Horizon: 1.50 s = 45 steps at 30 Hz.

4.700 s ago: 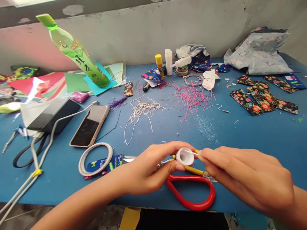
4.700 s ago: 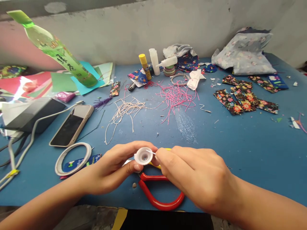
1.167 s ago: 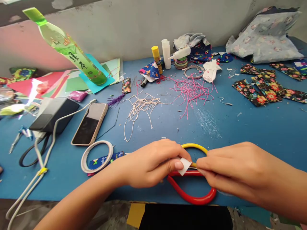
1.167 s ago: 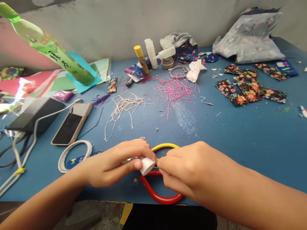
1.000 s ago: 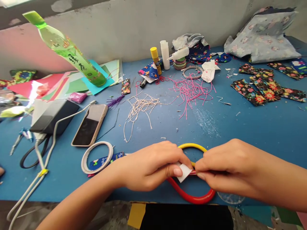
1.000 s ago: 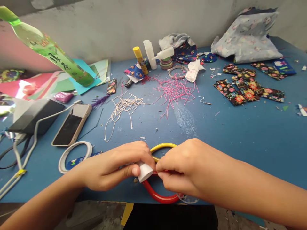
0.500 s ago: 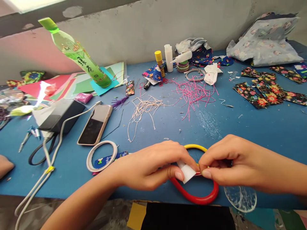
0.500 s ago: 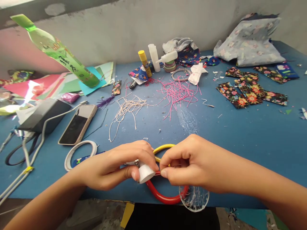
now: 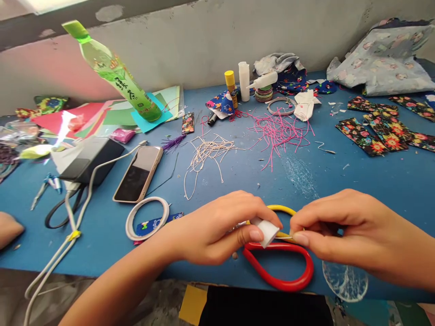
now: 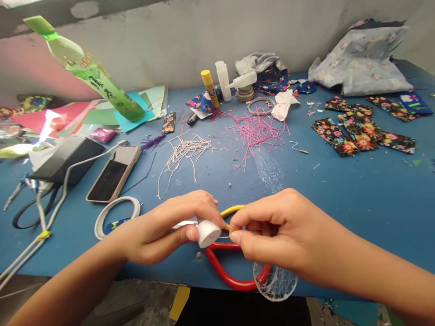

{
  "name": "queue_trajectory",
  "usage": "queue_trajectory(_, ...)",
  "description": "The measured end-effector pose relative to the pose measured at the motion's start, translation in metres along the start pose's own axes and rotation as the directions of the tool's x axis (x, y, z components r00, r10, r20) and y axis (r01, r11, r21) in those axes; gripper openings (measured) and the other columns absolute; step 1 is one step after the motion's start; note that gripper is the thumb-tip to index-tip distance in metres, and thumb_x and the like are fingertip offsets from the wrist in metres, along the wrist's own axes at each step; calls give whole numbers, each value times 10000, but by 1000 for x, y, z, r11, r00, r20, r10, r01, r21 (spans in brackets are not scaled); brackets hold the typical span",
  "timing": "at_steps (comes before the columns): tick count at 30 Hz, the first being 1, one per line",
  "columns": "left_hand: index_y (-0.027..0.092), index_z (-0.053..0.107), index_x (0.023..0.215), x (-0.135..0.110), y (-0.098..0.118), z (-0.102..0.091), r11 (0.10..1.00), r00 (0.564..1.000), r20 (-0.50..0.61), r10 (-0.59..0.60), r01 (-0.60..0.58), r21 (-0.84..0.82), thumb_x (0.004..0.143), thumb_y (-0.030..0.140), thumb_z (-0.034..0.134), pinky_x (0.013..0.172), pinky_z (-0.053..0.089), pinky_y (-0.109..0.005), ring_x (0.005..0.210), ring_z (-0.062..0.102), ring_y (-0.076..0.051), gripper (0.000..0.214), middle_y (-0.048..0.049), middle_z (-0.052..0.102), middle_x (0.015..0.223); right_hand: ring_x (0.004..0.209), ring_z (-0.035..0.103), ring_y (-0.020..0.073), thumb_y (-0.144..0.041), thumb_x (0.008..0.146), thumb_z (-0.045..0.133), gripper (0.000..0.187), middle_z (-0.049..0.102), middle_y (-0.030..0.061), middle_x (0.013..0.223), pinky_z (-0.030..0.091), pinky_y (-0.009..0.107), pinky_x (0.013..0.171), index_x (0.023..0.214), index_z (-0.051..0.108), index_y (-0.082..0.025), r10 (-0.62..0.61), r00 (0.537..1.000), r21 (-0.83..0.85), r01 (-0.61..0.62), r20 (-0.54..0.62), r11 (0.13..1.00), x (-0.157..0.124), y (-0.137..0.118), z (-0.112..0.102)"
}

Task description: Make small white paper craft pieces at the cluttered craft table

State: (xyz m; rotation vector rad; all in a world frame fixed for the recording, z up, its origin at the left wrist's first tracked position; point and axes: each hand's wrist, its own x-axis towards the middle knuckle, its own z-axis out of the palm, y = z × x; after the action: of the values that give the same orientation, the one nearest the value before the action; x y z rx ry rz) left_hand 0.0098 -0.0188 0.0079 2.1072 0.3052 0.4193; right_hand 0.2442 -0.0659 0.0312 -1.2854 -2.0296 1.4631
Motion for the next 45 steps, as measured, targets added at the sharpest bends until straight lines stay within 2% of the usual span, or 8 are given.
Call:
queue_trajectory(5,118,560,1089,1,0,0,999,1000,-12,-12,12,30,1000,265,355,856,414,-318,841,533,-173,268,-83,621,915,481,440,62,-256,884,562,194,555,-45,574,318,173,440,730,656,-184,-164,982,-125,152,-91,980,0,-3,4)
queue_trajectory(9,104,557,1099,1,-1,1,1000,999,-33,-10,11,24,984,216,386,852,418,-296,858,537,-167,235,-86,623,941,493,461,66,-220,917,522,191,590,-27,631,329,191,466,774,643,-182,-355,924,-317,297,-143,901,-4,5,7)
queue_trajectory(12,104,557,1095,2,-1,1,999,998,-64,-13,15,38,974,195,405,865,416,-296,861,536,-167,215,-88,628,950,483,432,69,-187,931,493,176,560,-27,632,305,207,463,829,637,-180,-433,894,-388,362,-113,848,-7,9,8)
queue_trajectory(16,115,558,1093,2,-1,1,999,997,-74,-11,15,50,971,191,414,845,419,-285,861,531,-167,203,-85,628,946,477,404,68,-175,943,467,200,513,-34,604,298,213,474,834,634,-160,-445,890,-395,375,-100,839,-7,10,9)
queue_trajectory(24,115,557,1100,2,-3,2,999,998,-58,22,-19,38,1006,279,349,854,429,-326,838,530,-171,281,-90,620,918,450,396,59,-170,896,524,172,490,-50,543,289,194,452,802,668,-171,-383,917,-278,341,-114,898,-3,5,11)
queue_trajectory(28,124,557,1107,1,-3,2,999,996,-81,42,-41,18,998,295,380,851,437,-319,874,542,-179,269,-102,630,956,443,396,57,-179,884,539,163,499,-50,544,288,192,431,791,673,-177,-366,921,-239,328,-134,914,-3,4,12)
queue_trajectory(37,154,550,1158,0,-5,3,997,983,-178,54,-44,61,980,298,445,826,452,-278,908,574,-171,252,-100,648,1023,490,502,76,-241,930,506,200,593,-29,623,354,211,471,791,640,-191,-427,877,-429,305,-222,850,-10,7,8)
queue_trajectory(45,165,555,1152,-1,-7,3,999,975,-222,22,-14,37,962,286,495,833,480,-256,924,596,-158,233,-90,651,1032,502,547,79,-239,940,489,197,629,-26,642,388,204,483,846,654,-186,-451,867,-516,291,-215,805,-12,5,6)
